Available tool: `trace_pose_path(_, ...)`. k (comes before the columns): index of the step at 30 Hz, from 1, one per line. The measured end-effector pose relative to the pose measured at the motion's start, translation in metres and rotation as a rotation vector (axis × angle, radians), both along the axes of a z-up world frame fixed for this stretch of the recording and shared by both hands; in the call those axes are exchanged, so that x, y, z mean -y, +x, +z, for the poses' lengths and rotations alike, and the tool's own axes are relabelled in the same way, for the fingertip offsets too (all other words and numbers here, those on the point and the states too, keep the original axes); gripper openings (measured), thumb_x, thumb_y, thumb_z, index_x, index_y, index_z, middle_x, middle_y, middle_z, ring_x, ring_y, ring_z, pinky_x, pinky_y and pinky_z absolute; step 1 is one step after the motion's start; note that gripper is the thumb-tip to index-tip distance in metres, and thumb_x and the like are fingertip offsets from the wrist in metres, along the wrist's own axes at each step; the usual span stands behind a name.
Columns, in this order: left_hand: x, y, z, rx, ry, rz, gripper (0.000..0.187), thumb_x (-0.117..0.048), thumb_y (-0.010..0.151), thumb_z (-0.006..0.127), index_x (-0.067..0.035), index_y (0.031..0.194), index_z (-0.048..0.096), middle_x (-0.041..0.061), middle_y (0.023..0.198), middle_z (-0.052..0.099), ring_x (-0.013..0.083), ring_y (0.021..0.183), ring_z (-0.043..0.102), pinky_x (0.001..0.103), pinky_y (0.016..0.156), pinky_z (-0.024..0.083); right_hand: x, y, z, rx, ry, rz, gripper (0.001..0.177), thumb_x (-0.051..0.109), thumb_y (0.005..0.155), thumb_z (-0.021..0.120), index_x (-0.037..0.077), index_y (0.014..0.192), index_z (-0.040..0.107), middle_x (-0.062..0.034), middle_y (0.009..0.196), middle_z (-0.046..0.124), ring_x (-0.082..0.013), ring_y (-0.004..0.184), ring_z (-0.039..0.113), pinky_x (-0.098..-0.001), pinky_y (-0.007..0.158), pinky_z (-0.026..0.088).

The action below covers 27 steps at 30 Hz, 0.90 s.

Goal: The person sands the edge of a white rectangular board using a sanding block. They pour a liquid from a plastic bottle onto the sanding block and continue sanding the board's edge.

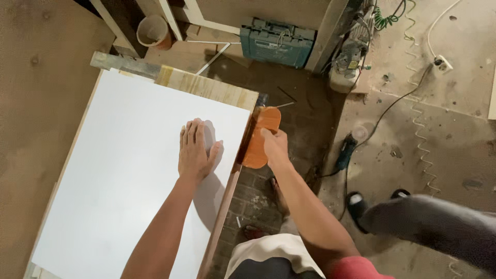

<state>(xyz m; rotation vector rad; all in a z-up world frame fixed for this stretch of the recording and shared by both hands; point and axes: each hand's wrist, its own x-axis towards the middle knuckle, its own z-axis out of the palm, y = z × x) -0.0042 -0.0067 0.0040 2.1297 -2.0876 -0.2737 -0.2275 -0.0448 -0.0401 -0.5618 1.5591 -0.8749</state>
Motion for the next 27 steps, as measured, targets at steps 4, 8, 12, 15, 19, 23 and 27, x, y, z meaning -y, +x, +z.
trace_pose_path(4, -0.001, -0.002, 0.007, -0.015, -0.037, -0.026, 0.074, -0.058, 0.100, 0.043, -0.006, 0.152, 0.036, 0.020, 0.156, 0.037, 0.0355, 0.152, 0.029, 0.048, 0.130, 0.012, 0.012, -0.006, 0.110, 0.081, 0.121, 0.065, 0.069, 0.029, 0.097, 0.068, 0.002, 0.154, 0.039, -0.0212, 0.155, 0.042, -0.0389, 0.148, 0.037, -0.0635, 0.117, 0.028)
trace_pose_path(8, 0.004, -0.003, 0.005, -0.032, -0.025, -0.001, 0.080, -0.063, 0.096, 0.042, -0.003, 0.147, 0.042, 0.022, 0.153, 0.041, 0.0361, 0.151, 0.032, 0.045, 0.131, 0.012, 0.032, -0.032, 0.116, 0.178, 0.006, -0.008, 0.082, 0.035, 0.094, 0.073, -0.002, 0.152, 0.029, -0.0269, 0.152, 0.033, -0.0380, 0.143, 0.034, -0.0650, 0.115, 0.020)
trace_pose_path(12, -0.001, 0.001, 0.004, -0.032, -0.074, -0.025, 0.078, -0.060, 0.098, 0.045, 0.000, 0.148, 0.041, 0.022, 0.154, 0.041, 0.0359, 0.150, 0.033, 0.046, 0.130, 0.013, 0.019, -0.059, 0.139, 0.117, -0.204, -0.242, 0.055, 0.024, 0.101, 0.068, -0.001, 0.146, 0.051, -0.0199, 0.145, 0.056, -0.0334, 0.137, 0.053, -0.0551, 0.117, 0.032)
trace_pose_path(15, 0.001, 0.004, -0.004, -0.016, -0.084, -0.021, 0.078, -0.060, 0.097, 0.046, -0.002, 0.149, 0.041, 0.019, 0.155, 0.040, 0.0337, 0.151, 0.033, 0.046, 0.130, 0.014, 0.016, -0.079, -0.069, 0.052, -0.121, -0.320, 0.031, 0.015, 0.079, 0.075, -0.008, 0.098, 0.066, -0.0086, 0.077, 0.057, -0.0146, 0.066, 0.056, -0.0286, 0.052, 0.042)
trace_pose_path(19, -0.001, 0.005, -0.004, -0.014, -0.059, -0.021, 0.075, -0.055, 0.098, 0.049, -0.002, 0.151, 0.038, 0.018, 0.156, 0.038, 0.0328, 0.151, 0.031, 0.045, 0.131, 0.013, -0.005, -0.036, -0.103, 0.184, 0.136, -0.119, 0.046, 0.022, 0.087, 0.075, -0.009, 0.119, 0.061, -0.0239, 0.100, 0.066, -0.0299, 0.093, 0.066, -0.0491, 0.075, 0.055)
trace_pose_path(23, 0.001, 0.003, -0.003, -0.008, -0.083, -0.035, 0.075, -0.055, 0.098, 0.049, -0.002, 0.150, 0.039, 0.018, 0.155, 0.038, 0.0328, 0.150, 0.032, 0.045, 0.130, 0.013, 0.017, -0.017, -0.124, 0.127, 0.191, -0.002, 0.042, 0.020, 0.090, 0.064, -0.004, 0.124, 0.063, -0.0161, 0.100, 0.065, -0.0248, 0.094, 0.061, -0.0497, 0.087, 0.050)
trace_pose_path(27, 0.001, 0.003, 0.000, -0.016, -0.086, -0.030, 0.074, -0.056, 0.099, 0.046, -0.002, 0.150, 0.039, 0.019, 0.154, 0.039, 0.0339, 0.150, 0.033, 0.046, 0.129, 0.015, 0.037, 0.000, -0.175, 0.082, 0.108, -0.049, 0.042, 0.019, 0.088, 0.062, -0.007, 0.121, 0.066, -0.0185, 0.105, 0.069, -0.0246, 0.099, 0.063, -0.0467, 0.086, 0.053)
